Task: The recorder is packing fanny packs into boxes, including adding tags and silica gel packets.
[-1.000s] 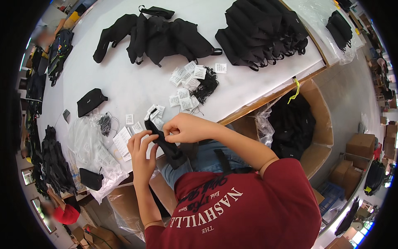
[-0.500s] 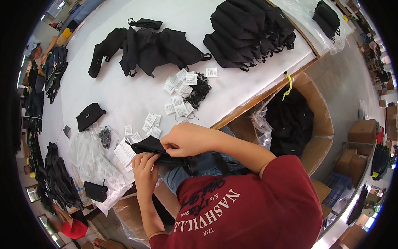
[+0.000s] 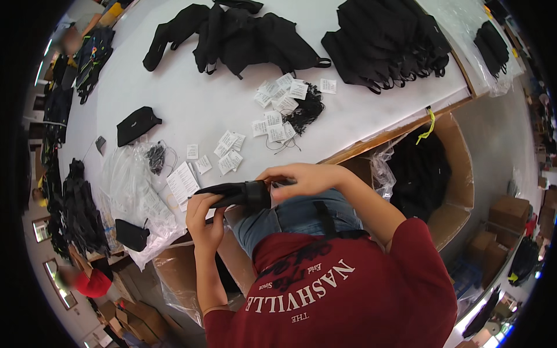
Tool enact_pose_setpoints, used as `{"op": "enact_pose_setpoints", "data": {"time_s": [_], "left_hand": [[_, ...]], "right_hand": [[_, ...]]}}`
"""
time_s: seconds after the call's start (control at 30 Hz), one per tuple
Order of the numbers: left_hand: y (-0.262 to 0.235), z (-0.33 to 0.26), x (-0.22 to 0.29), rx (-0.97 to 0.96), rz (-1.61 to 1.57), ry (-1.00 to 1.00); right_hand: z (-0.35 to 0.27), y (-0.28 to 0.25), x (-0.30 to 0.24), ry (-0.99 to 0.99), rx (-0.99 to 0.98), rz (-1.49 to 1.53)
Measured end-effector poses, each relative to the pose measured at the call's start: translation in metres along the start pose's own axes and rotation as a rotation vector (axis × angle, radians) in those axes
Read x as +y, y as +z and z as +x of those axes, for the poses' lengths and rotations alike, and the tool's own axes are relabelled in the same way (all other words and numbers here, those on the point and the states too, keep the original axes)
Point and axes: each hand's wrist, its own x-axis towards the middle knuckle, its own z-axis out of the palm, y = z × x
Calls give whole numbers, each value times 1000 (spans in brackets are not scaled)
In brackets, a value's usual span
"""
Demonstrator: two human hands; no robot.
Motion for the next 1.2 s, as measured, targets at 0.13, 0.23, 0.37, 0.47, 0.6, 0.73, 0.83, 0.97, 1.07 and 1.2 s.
{"op": "enact_pose_setpoints", "data": {"time_s": [0.13, 0.23, 0.37, 0.47, 0.6, 0.73, 0.83, 0.97, 1.07, 1.2], "left_hand": [[5, -2, -6, -52, -162, -175], [8, -10, -20, -149, -315, -416], [27, -29, -36, -229, -726, -796], [35, -42, -43, -376, -725, -860], [41, -40, -37, -295, -732, -811], [44, -41, -36, -300, -617, -800], [45, -40, -38, -278, -590, -739], [31, -29, -39, -170, -669, -743], [15, -26, -37, -332, -563, -676], [-3, -13, -4, -580, -602, -570]], "right_hand": [[-9, 8, 2, 268, 11, -34], [-10, 6, 6, 129, 154, 117], [-15, -9, -17, 129, 124, 151], [-17, -13, -24, 128, 181, 120], [-22, -19, -30, 124, 234, 128], [-26, -21, -42, 211, 267, 184], [-34, -29, -38, 258, 277, 74], [-61, -49, -32, 401, 457, -424], [-67, -53, -50, 339, 779, -263], [-72, -69, -33, -21, 943, 292]]}}
